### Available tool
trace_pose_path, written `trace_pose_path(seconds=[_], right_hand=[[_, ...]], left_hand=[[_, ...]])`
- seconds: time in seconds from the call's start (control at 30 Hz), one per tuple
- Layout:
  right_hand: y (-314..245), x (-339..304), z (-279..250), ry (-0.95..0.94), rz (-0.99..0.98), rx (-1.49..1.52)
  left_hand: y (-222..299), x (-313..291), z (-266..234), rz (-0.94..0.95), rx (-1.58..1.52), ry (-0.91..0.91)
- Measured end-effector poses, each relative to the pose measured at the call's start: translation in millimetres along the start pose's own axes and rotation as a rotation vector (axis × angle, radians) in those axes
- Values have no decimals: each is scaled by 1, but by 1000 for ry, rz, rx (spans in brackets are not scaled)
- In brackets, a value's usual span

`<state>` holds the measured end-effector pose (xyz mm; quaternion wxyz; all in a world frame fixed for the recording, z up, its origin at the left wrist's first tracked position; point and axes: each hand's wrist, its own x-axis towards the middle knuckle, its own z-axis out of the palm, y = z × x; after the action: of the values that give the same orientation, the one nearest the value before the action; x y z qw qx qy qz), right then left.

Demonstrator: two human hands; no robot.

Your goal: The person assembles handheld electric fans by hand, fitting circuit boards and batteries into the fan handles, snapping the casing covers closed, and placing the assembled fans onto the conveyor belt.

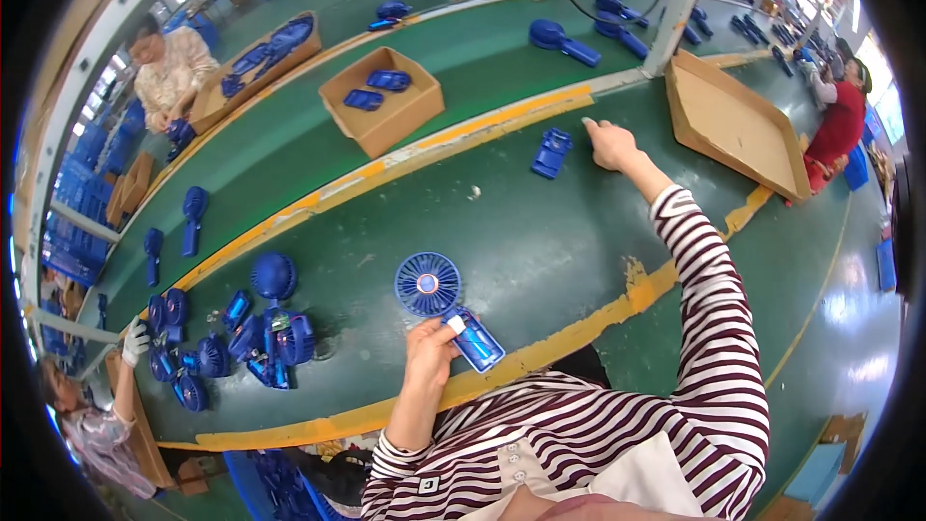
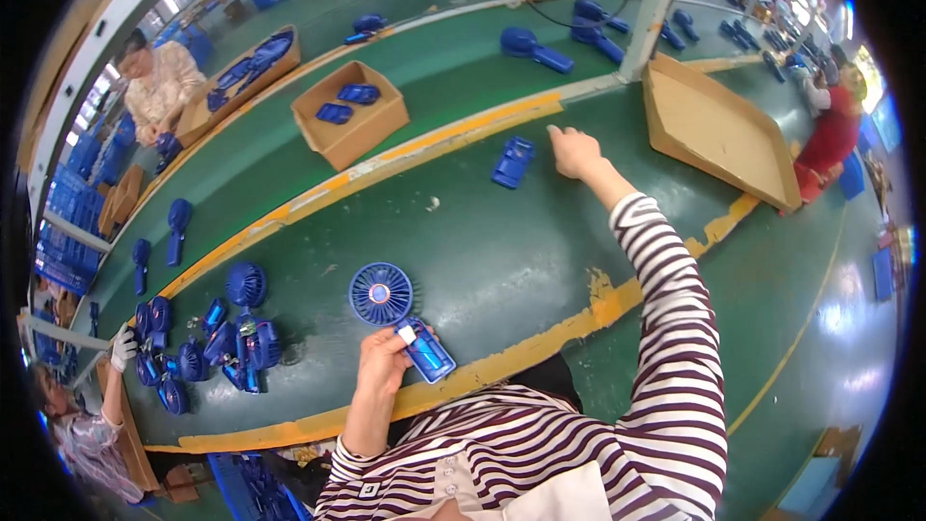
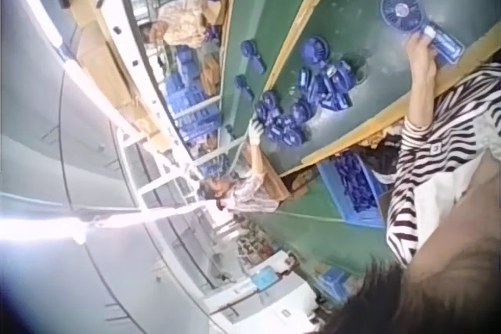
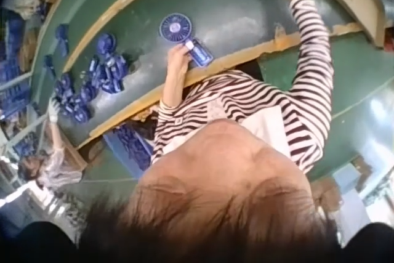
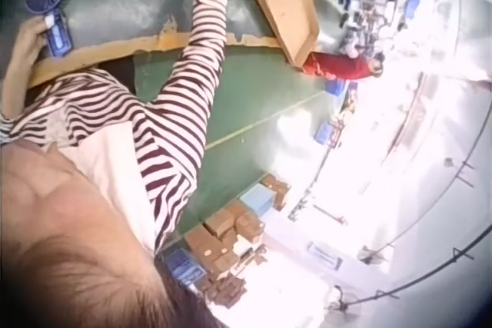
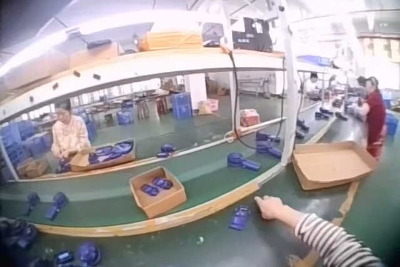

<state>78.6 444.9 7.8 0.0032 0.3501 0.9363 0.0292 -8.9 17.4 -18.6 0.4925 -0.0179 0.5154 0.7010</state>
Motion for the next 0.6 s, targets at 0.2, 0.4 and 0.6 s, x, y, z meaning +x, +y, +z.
trace_pose_path(seconds=[0.2, 0.4, 0.6], right_hand=[[-52, -45, -18, 203, -88, 181], [-110, -100, -9, 223, 25, 1244], [-165, -115, 3, 172, -253, 849]], left_hand=[[5, -7, -5, -27, -18, -13], [6, 0, -6, -24, -66, -21], [16, 3, -13, -13, -64, -8]])
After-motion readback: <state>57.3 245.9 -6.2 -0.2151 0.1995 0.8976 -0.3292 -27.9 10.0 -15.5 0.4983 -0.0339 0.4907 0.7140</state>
